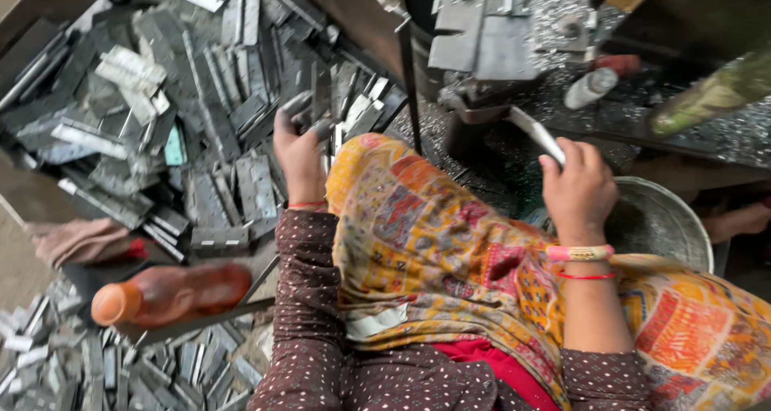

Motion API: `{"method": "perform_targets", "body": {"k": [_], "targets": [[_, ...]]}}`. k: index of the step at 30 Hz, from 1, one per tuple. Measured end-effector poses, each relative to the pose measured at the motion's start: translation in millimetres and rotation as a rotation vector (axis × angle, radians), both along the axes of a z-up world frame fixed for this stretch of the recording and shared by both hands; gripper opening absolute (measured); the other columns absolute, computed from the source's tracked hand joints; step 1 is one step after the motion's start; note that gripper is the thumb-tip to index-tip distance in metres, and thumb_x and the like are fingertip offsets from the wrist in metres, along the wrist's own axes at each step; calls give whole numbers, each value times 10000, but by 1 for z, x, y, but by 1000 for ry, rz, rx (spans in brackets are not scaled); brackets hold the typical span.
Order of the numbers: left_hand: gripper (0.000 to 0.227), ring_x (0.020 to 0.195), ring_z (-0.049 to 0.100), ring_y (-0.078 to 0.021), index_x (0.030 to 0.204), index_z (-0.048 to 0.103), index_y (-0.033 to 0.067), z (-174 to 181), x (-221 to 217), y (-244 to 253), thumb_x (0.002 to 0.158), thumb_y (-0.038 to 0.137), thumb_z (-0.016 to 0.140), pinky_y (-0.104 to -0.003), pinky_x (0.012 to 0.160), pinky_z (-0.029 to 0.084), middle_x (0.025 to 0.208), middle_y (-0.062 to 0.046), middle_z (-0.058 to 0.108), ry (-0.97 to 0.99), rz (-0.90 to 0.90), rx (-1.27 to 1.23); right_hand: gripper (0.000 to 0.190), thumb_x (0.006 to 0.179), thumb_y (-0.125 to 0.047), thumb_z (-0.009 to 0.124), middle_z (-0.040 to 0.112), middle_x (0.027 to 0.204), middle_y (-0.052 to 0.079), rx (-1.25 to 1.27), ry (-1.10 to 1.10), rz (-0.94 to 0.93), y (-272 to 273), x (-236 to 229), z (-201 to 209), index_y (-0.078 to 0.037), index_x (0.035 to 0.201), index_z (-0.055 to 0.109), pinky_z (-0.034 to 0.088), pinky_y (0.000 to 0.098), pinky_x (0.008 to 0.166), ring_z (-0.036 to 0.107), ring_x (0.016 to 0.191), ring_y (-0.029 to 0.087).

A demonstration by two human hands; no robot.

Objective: The person sits on the floor and repeatedly picks up metal hinge pieces from a bin, places them under a drill press, operates the machine to drill holes, and returns the finished pieces to the bin. The process is repeated continuously.

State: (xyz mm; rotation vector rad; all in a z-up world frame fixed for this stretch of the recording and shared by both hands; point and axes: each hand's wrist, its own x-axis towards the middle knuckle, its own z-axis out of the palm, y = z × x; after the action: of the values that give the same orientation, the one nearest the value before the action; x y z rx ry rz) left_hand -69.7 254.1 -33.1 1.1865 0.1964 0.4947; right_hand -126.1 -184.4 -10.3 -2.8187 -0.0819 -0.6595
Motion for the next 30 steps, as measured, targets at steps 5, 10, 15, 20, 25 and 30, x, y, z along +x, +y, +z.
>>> {"method": "perform_targets", "body": {"k": [5,10,15,20,25,30], "targets": [[475,1003,704,-178,1199,663,-14,28,95,-112,792,-236,559,-316,872,604,1124,-94,721,-154,-276,-208,348,940,-308,781,673,1173,63,43,7,-8,6,0,6,-144,1238,706,563,443,809,686,974,324],[420,967,682,-212,1219,682,-24,21,138,-196,818,-136,626,-320,844,575,1142,-157,714,68,-222,-36,329,933,-299,763,672,1157,61,71,-9,-2,10,2,9,-143,1218,707,568,435,799,689,954,320],[553,1190,558,-366,1328,616,19,30,106,-203,810,175,730,-474,1027,427,1326,-231,552,185,114,1313,299,938,-287,750,681,1132,52,119,-15,-8,13,1,11,-148,1199,708,570,427,788,696,922,316],[503,1401,470,-361,1294,631,61,37,69,-230,928,405,602,-579,1200,197,1459,-150,530,15,5,1778,292,936,-292,751,690,1123,42,104,-3,-4,17,3,20,-151,1189,712,573,421,785,700,897,312],[459,1447,472,-329,1341,630,38,23,78,-256,1053,377,520,-573,1270,207,1503,-144,522,1,0,1731,309,940,-296,743,685,1141,40,109,7,-3,17,0,22,-159,1215,707,577,417,791,701,922,306],[454,1350,508,-320,1299,650,33,20,115,-255,903,230,548,-587,1172,288,1449,-123,552,76,-81,1672,394,912,-303,737,700,1063,110,-11,272,-70,2,-2,-18,-107,1239,639,589,456,692,714,832,351]]}}
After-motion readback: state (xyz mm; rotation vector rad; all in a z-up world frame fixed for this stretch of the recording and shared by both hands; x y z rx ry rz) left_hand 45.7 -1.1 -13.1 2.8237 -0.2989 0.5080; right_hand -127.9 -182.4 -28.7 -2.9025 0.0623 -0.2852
